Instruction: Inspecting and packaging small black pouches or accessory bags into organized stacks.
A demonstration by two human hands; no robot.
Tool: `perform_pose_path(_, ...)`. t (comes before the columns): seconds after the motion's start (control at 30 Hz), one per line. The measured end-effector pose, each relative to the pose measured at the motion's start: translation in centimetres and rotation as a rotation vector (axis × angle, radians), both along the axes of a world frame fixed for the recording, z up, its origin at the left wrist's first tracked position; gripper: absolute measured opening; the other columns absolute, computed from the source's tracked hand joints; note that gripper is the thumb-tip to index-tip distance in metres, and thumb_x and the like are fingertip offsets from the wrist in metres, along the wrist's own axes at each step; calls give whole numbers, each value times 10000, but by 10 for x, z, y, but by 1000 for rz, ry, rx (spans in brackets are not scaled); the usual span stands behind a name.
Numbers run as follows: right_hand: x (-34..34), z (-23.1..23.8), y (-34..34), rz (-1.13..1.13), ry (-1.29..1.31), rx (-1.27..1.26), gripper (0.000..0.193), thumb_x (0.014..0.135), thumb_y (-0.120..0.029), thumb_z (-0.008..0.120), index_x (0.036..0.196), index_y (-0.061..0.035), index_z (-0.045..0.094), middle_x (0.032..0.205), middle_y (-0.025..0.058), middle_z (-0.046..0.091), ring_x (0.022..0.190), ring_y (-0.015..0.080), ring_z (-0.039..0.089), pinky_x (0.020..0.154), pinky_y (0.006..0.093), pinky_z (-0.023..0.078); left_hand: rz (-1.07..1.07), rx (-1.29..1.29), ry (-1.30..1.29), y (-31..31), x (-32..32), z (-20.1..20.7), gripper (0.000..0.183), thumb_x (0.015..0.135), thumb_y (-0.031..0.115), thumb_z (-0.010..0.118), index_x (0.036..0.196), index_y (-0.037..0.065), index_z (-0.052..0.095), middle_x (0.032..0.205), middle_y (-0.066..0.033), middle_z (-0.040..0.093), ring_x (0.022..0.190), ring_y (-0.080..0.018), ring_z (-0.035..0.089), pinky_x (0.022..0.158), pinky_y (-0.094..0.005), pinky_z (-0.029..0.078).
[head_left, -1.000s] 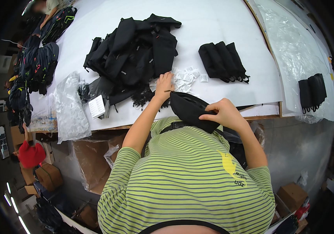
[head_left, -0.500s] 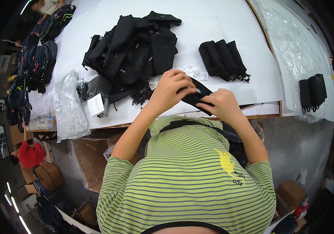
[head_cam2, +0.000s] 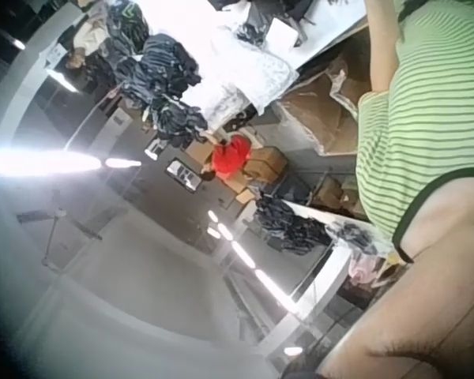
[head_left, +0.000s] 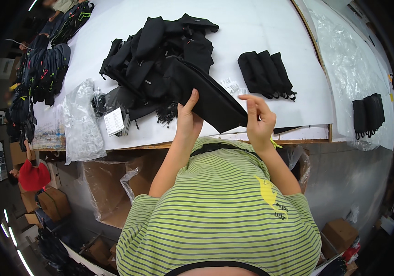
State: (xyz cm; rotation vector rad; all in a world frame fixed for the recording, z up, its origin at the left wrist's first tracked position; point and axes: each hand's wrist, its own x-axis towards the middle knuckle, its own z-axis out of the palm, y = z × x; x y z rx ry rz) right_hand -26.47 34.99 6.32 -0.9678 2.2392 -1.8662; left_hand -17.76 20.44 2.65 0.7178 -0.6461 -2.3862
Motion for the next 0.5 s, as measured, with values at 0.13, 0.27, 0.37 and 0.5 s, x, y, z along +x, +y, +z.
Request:
perform_pose_path(0.13,7,-29,7,-56,-345,-39,181,933,-139,542,889,-3,652,673,-38,542,601,44,409,581,221,332,27,-87,-6,2,0,9,354,869,191,656,1169,57,522,1136,-47,595,1035,-184,577,918,-337,461)
perform_pose_path(0.27,-16,-27,13,227,-300,-44,230,937,-153,516,986,20,660,981,64,612,902,136,541,826,249,394,-112,-239,-108,1,3,27,297,829,143,690,1076,1,603,983,-70,652,878,-156,629,793,-276,500)
perform_pose_path(0.37,-30,-5,-1,299,-486,-182,269,945,-162,531,1119,24,618,1018,69,647,962,136,583,876,241,421,-309,-276,-155,6,3,37,304,790,138,716,1024,-29,618,893,-86,664,757,-145,645,704,-260,521)
perform_pose_path(0.5,-40,6,-20,167,-441,-312,192,868,-99,634,1032,-3,660,951,45,667,837,98,604,751,206,453,-440,-254,-191,17,2,44,323,775,141,718,1027,-28,608,879,-81,661,723,-134,642,664,-243,524)
